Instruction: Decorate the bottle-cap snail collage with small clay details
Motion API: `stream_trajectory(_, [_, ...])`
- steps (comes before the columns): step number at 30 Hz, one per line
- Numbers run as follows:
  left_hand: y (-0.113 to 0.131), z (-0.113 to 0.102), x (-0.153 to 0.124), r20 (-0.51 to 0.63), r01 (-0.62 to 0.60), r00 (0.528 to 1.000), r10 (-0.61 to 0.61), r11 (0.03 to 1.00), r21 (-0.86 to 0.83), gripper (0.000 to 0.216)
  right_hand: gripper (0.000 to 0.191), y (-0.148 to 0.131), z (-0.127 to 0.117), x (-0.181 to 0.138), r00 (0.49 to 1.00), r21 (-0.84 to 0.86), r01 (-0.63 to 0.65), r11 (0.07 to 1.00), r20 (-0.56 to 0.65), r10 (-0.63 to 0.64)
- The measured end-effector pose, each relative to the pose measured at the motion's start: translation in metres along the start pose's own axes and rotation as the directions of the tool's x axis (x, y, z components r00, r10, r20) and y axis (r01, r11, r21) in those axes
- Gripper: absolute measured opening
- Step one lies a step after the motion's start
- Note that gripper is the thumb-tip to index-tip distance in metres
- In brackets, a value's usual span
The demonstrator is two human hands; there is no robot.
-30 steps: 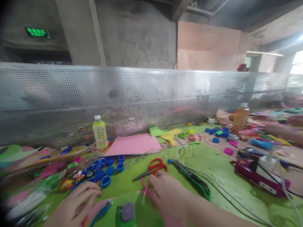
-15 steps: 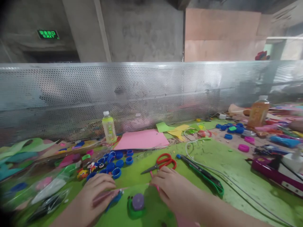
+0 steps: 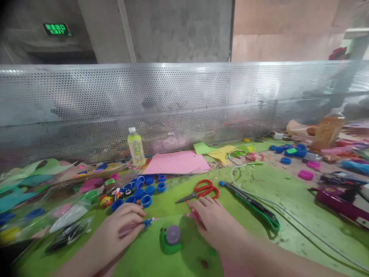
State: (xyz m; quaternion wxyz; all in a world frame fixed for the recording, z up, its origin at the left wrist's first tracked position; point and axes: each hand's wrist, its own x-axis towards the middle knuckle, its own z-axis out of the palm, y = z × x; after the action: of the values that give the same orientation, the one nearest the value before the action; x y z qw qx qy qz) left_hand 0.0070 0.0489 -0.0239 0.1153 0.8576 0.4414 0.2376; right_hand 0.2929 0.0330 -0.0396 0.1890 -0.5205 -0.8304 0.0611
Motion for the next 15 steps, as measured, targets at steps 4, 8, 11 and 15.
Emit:
stream_trajectory(4, [0.007, -0.002, 0.002, -0.016, 0.081, 0.996, -0.083, 0.993, -0.084, 0.020, 0.031, 0.002, 0.008, 0.003, 0.996, -0.010, -0.063, 0.998, -0.064, 0.062])
stream_trajectory(8, [0.013, -0.006, 0.004, -0.028, 0.152, 0.987, -0.158, 0.974, -0.166, 0.022, 0.030, 0.002, 0.010, 0.003, 0.993, -0.015, -0.060, 0.998, -0.102, 0.058])
stream_trajectory(11, [0.014, -0.007, 0.004, -0.033, 0.206, 0.975, -0.220, 0.949, -0.237, 0.022, 0.018, 0.001, 0.008, 0.001, 0.992, -0.005, -0.018, 1.000, -0.122, 0.017])
stream_trajectory(15, [0.014, -0.004, 0.005, -0.046, 0.254, 0.956, -0.289, 0.899, -0.357, 0.021, 0.026, -0.001, -0.001, -0.002, 0.986, 0.063, 0.071, 0.996, -0.158, -0.060])
